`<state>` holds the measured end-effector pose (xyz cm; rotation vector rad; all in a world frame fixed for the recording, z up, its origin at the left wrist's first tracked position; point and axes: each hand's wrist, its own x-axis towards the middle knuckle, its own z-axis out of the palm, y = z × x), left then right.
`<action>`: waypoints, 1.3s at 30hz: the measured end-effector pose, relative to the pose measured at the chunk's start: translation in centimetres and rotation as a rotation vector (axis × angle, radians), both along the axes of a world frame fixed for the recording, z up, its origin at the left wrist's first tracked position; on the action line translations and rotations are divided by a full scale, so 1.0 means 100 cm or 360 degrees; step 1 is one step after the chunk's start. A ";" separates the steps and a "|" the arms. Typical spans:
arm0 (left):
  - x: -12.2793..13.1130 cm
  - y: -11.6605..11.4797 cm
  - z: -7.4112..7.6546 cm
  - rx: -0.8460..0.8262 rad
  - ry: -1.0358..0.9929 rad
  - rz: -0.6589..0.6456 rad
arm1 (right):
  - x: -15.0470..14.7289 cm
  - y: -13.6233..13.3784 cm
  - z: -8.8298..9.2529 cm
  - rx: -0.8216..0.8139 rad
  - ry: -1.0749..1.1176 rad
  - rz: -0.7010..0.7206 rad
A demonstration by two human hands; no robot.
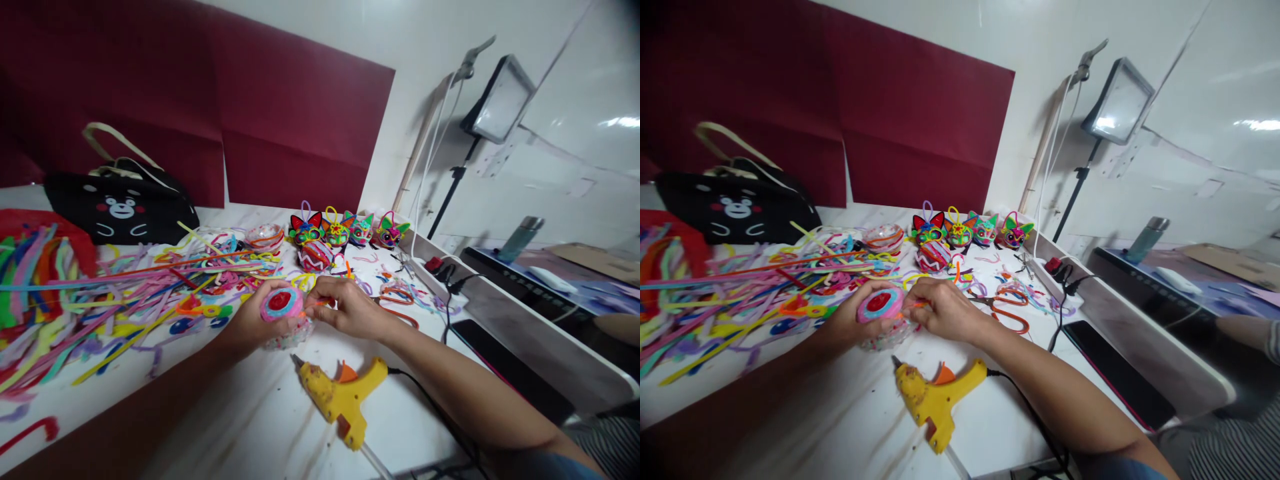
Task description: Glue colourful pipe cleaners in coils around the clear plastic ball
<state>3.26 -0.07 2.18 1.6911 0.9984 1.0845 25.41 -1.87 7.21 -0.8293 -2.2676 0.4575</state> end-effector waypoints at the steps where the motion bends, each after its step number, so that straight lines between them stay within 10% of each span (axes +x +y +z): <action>1: 0.000 0.001 -0.001 0.0009 0.0004 0.0000 | 0.000 0.000 0.000 -0.0001 0.0000 -0.0005; 39: -0.001 0.002 -0.006 0.0054 -0.0012 -0.0044 | -0.001 -0.003 -0.001 0.0031 0.0020 0.0049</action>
